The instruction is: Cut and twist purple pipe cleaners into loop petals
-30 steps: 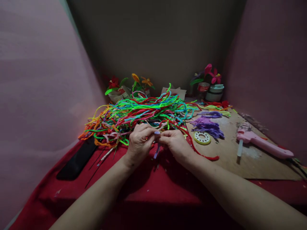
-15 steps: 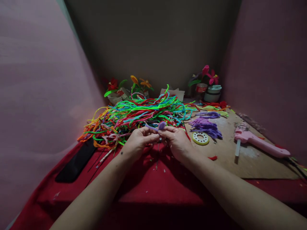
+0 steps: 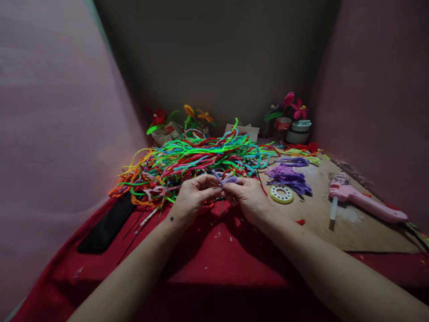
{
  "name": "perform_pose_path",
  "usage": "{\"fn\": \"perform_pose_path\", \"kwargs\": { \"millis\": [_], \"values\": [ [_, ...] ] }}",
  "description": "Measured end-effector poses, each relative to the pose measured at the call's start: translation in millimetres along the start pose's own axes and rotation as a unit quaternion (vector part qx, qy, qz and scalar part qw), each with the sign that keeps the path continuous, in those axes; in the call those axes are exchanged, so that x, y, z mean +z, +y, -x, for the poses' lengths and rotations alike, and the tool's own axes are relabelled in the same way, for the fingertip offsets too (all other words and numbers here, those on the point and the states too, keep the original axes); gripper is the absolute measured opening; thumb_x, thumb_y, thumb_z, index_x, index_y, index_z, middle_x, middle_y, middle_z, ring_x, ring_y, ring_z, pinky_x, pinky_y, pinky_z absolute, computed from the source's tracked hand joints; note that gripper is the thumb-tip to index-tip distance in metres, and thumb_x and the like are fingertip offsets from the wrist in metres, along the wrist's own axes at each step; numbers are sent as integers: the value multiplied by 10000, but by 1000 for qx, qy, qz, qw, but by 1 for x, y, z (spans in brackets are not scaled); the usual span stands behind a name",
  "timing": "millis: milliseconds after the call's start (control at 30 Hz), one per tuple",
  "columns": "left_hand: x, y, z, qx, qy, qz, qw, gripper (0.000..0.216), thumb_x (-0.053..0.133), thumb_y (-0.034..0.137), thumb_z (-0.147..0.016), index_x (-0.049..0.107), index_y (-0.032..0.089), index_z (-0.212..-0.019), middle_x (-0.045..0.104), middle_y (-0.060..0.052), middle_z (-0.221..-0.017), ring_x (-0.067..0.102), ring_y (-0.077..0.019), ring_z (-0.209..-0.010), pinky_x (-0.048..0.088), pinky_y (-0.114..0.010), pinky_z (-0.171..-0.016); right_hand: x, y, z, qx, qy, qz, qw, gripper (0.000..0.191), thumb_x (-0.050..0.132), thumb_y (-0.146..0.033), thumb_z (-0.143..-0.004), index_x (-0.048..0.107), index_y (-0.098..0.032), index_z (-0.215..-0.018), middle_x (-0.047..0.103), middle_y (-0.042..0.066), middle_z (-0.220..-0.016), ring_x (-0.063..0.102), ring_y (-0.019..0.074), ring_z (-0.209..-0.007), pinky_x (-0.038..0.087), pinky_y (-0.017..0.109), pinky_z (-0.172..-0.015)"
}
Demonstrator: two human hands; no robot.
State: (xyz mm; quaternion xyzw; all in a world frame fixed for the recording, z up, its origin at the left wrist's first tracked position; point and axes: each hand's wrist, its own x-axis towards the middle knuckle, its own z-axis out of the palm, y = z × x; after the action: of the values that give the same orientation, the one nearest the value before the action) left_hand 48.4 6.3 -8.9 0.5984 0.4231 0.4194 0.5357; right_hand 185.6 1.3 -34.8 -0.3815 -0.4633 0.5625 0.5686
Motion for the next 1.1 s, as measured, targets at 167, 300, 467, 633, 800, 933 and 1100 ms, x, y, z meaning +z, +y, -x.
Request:
{"fn": "perform_pose_path", "kwargs": {
  "millis": [167,300,467,633,800,933,1100],
  "values": [
    [-2,-9,1,106,10,-88,990,90,629,228,-685,650,163,-743,636,-15,-705,571,-137,-671,443,-258,-672,1,-2,1,24,-3,-33,999,86,558,-173,-604,559,-129,-530,489,-33,-452,328,50,-383,201,219,-401],
    [-5,-8,1,195,11,-177,965,105,605,259,-711,676,184,-725,635,-29,-731,566,-153,-733,427,-266,-743,1,-3,2,30,-9,-53,998,62,577,-181,-604,584,-127,-573,499,-29,-468,329,47,-389,200,212,-399],
    [-16,-2,-5,-19,-55,-19,998,225,622,357,-695,633,134,-731,619,-30,-673,545,-117,-591,419,-231,-599,3,-8,5,-19,-26,-18,999,68,585,-181,-625,609,-140,-577,532,-22,-528,426,74,-482,325,205,-474],
    [-24,-6,-6,-132,-144,17,981,249,652,354,-657,603,112,-623,559,-18,-542,436,-64,-435,287,-195,-442,3,-10,8,-61,-43,59,995,70,575,-186,-654,622,-139,-630,535,-20,-594,462,99,-583,379,232,-598],
    [-10,-2,0,-24,-68,-136,988,201,591,327,-699,564,143,-620,468,26,-504,355,-68,-428,252,-217,-444,3,-8,9,-89,12,127,988,104,545,-219,-682,606,-140,-653,514,-21,-594,429,101,-577,348,235,-578],
    [1,-3,5,256,21,-466,847,208,476,261,-784,577,171,-627,526,-24,-595,451,-139,-603,329,-302,-660,5,-2,6,-57,49,82,994,81,525,-175,-635,566,-140,-575,463,-38,-536,377,83,-522,299,227,-515],
    [-6,-8,8,380,40,-610,694,190,437,202,-815,615,209,-749,561,-38,-630,476,-163,-659,294,-356,-797,6,0,4,80,35,-107,990,205,552,-158,-574,386,-176,-455,302,-76,-407,213,49,-382,124,229,-381]
  ]
}}
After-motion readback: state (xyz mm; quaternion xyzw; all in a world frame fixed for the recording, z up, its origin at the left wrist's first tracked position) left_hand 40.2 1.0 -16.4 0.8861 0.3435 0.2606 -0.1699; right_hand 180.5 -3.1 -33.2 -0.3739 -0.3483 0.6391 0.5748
